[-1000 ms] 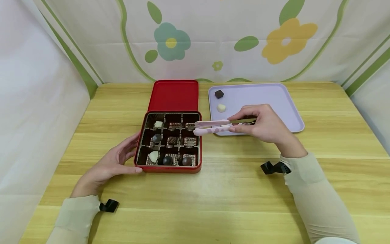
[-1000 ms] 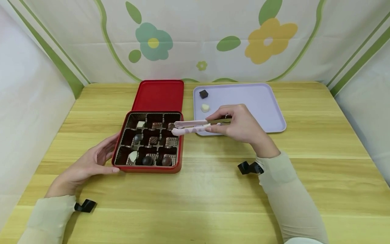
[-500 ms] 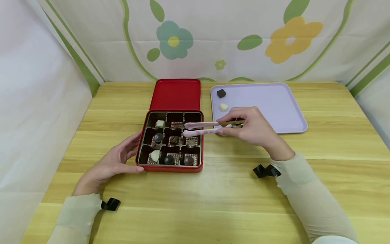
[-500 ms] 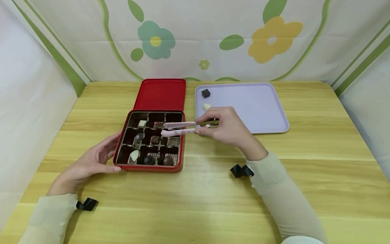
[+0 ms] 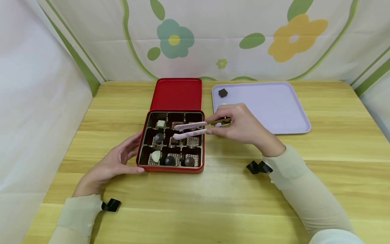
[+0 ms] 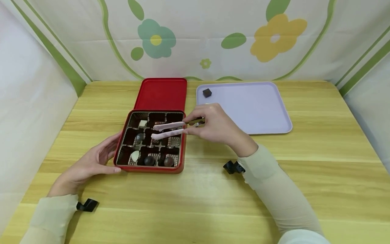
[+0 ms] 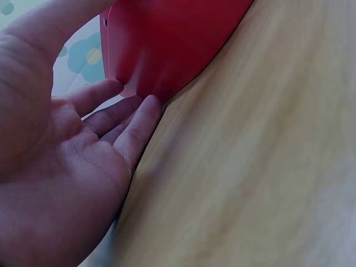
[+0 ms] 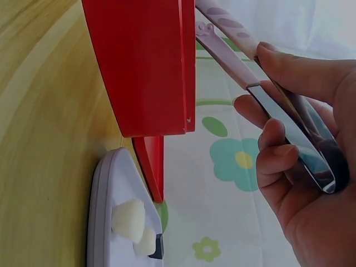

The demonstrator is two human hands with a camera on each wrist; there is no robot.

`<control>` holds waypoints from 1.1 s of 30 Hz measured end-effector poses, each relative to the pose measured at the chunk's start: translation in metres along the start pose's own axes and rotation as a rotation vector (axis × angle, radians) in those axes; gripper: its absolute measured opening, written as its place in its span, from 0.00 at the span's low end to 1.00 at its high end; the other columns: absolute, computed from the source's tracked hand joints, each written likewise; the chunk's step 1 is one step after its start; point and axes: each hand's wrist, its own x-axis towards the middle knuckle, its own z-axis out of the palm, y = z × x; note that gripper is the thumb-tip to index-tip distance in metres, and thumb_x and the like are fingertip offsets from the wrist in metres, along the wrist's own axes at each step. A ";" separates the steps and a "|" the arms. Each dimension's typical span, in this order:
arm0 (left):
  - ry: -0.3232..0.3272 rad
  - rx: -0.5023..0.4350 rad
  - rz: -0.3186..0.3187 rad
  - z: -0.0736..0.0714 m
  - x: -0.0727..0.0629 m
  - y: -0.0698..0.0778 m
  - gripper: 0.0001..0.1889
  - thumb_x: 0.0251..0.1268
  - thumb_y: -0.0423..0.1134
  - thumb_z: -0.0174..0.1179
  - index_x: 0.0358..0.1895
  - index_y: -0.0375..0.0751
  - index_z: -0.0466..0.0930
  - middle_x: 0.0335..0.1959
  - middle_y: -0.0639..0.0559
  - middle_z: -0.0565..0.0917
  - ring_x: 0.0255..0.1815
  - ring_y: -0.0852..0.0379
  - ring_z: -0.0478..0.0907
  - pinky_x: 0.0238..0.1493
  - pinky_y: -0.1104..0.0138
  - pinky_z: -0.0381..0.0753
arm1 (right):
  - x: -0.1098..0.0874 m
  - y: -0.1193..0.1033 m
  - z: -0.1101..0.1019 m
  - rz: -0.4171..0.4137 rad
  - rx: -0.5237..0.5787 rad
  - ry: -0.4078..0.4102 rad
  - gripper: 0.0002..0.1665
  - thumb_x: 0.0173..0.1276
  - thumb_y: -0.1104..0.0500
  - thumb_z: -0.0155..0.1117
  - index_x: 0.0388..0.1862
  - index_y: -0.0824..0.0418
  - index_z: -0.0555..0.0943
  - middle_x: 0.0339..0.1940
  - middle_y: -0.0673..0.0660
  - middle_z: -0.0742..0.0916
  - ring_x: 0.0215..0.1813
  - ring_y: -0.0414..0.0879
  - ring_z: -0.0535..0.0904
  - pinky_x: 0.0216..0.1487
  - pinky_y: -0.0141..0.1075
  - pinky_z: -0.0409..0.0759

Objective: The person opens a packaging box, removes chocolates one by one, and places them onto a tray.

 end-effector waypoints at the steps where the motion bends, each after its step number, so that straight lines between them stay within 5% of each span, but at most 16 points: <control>1: 0.000 0.000 -0.001 0.000 0.000 0.000 0.59 0.61 0.23 0.74 0.90 0.47 0.45 0.89 0.39 0.56 0.80 0.73 0.62 0.75 0.82 0.68 | 0.000 0.000 0.000 0.004 0.001 -0.003 0.13 0.56 0.62 0.88 0.40 0.53 0.96 0.29 0.45 0.91 0.31 0.38 0.78 0.33 0.28 0.72; 10: -0.004 -0.005 -0.031 -0.001 -0.002 0.000 0.59 0.63 0.25 0.74 0.90 0.48 0.45 0.88 0.38 0.56 0.79 0.73 0.64 0.74 0.82 0.67 | 0.008 -0.009 0.008 -0.019 -0.059 -0.089 0.11 0.60 0.62 0.85 0.42 0.59 0.95 0.34 0.50 0.92 0.32 0.43 0.79 0.34 0.33 0.76; 21: -0.002 -0.003 -0.036 -0.002 -0.001 -0.005 0.59 0.63 0.25 0.74 0.90 0.47 0.44 0.88 0.35 0.54 0.78 0.75 0.64 0.74 0.83 0.67 | 0.042 -0.045 0.019 0.029 -0.354 -0.305 0.08 0.65 0.58 0.79 0.42 0.58 0.94 0.36 0.52 0.90 0.40 0.49 0.84 0.43 0.43 0.84; 33: -0.001 -0.001 -0.029 -0.004 0.002 -0.006 0.59 0.63 0.25 0.75 0.90 0.48 0.44 0.89 0.38 0.55 0.80 0.74 0.63 0.75 0.83 0.67 | 0.059 -0.062 0.033 0.011 -0.496 -0.409 0.01 0.65 0.60 0.76 0.35 0.56 0.91 0.35 0.50 0.89 0.41 0.48 0.84 0.37 0.41 0.85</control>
